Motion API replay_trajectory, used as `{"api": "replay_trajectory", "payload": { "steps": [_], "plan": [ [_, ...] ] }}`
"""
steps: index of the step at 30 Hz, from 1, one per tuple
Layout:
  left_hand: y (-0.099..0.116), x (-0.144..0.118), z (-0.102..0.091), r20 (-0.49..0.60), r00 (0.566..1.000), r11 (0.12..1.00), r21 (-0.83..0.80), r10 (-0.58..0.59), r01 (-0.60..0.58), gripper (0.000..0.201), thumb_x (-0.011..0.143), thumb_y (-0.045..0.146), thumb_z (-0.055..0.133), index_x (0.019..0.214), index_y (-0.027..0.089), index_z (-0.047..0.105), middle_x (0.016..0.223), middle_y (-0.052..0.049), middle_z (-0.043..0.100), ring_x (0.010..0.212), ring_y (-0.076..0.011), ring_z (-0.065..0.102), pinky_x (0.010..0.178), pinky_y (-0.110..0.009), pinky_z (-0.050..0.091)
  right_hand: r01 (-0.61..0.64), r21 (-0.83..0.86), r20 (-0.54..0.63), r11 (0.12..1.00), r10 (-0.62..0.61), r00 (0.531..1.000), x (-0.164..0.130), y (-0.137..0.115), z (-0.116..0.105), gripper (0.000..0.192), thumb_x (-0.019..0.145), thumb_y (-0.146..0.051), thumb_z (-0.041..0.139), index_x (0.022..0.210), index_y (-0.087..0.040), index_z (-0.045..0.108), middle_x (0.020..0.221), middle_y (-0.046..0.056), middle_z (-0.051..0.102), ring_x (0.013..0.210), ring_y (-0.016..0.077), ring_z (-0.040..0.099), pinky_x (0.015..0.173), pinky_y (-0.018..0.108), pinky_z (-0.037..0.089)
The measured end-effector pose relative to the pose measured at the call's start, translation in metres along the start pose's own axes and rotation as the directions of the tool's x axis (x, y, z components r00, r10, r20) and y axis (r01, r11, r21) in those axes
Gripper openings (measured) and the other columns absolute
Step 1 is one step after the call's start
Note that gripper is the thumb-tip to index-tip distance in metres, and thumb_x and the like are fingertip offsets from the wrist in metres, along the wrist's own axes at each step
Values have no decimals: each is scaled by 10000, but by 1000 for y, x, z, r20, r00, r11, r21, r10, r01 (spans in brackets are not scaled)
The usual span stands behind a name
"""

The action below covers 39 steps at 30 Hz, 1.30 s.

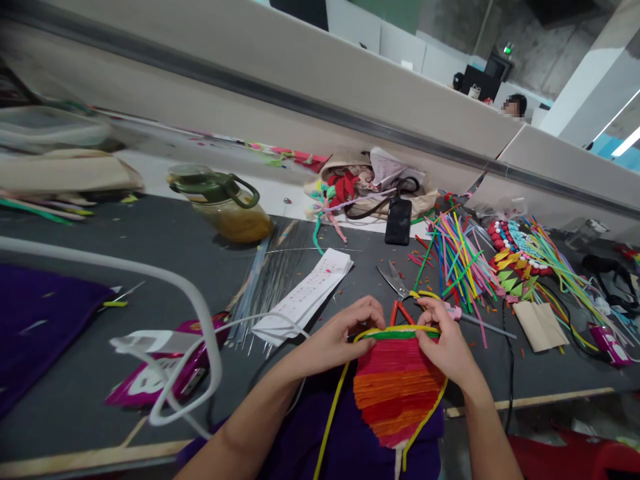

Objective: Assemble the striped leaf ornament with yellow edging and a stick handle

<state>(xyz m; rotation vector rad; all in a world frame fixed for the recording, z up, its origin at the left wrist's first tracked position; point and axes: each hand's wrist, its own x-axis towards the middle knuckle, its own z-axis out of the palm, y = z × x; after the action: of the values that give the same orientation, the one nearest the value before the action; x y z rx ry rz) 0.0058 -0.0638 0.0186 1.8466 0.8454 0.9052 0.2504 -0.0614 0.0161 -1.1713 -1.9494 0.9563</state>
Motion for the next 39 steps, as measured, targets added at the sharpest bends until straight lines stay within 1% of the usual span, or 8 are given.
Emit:
{"api": "replay_trajectory", "payload": {
  "steps": [3,7,10,17,29,32,35,39],
  "plan": [
    [0,0,1,11,1000,1000,7,0,0,257,714,52,517,919,188,592,953,-26,532,819,-160,507,701,-258,418,2,8,-3,1000,-2,1000,0,-1,0,438,840,-160,517,1265,-225,435,816,-21,551,787,141,569,805,287,448],
    [1,2,4,34,998,999,4,48,-48,394,702,24,505,1041,197,606,988,-41,542,940,-198,521,828,-311,437,-7,18,8,1000,7,1000,0,-3,2,438,842,-152,514,1266,-223,433,817,-22,546,780,140,565,802,288,438],
    [1,4,8,43,997,998,16,63,-64,446,672,-11,485,1043,198,616,958,-34,521,950,-198,524,851,-318,433,-13,26,7,1000,12,1000,0,-5,2,449,838,-140,513,1272,-222,432,820,-22,549,786,139,565,810,289,435],
    [1,5,9,46,996,996,56,71,-74,448,648,-29,470,1002,198,625,936,-24,500,938,-195,525,843,-313,437,-9,28,10,1000,8,1000,1,-5,4,469,830,-128,517,1282,-223,435,822,-23,542,792,138,565,824,286,431],
    [-3,6,14,33,996,996,40,82,-84,465,645,-32,463,1019,194,622,948,-25,508,952,-191,533,858,-302,428,-18,30,25,999,17,1000,3,-10,5,474,822,-116,518,1278,-223,440,819,-17,553,806,152,567,842,297,432],
    [-4,6,14,31,996,996,42,78,-80,463,649,-21,467,1022,198,631,948,-27,515,952,-193,539,864,-308,434,-17,32,22,999,16,1000,3,-10,4,423,820,-120,522,1226,-221,462,826,-12,557,809,156,571,834,291,442],
    [-6,6,12,4,997,997,30,77,-77,451,684,15,495,1074,204,620,991,-40,552,969,-205,548,866,-319,445,-1,21,-9,1000,1,1000,3,-7,2,292,814,-131,539,1090,-225,517,889,9,559,827,161,574,810,283,459],
    [-8,4,11,-27,999,1000,2,20,-20,410,747,94,551,1141,201,590,1048,-53,605,929,-205,581,829,-314,464,59,-51,-26,997,-60,998,3,-3,-1,161,821,-138,538,951,-229,565,929,25,596,926,191,586,890,319,454]
  ]
}}
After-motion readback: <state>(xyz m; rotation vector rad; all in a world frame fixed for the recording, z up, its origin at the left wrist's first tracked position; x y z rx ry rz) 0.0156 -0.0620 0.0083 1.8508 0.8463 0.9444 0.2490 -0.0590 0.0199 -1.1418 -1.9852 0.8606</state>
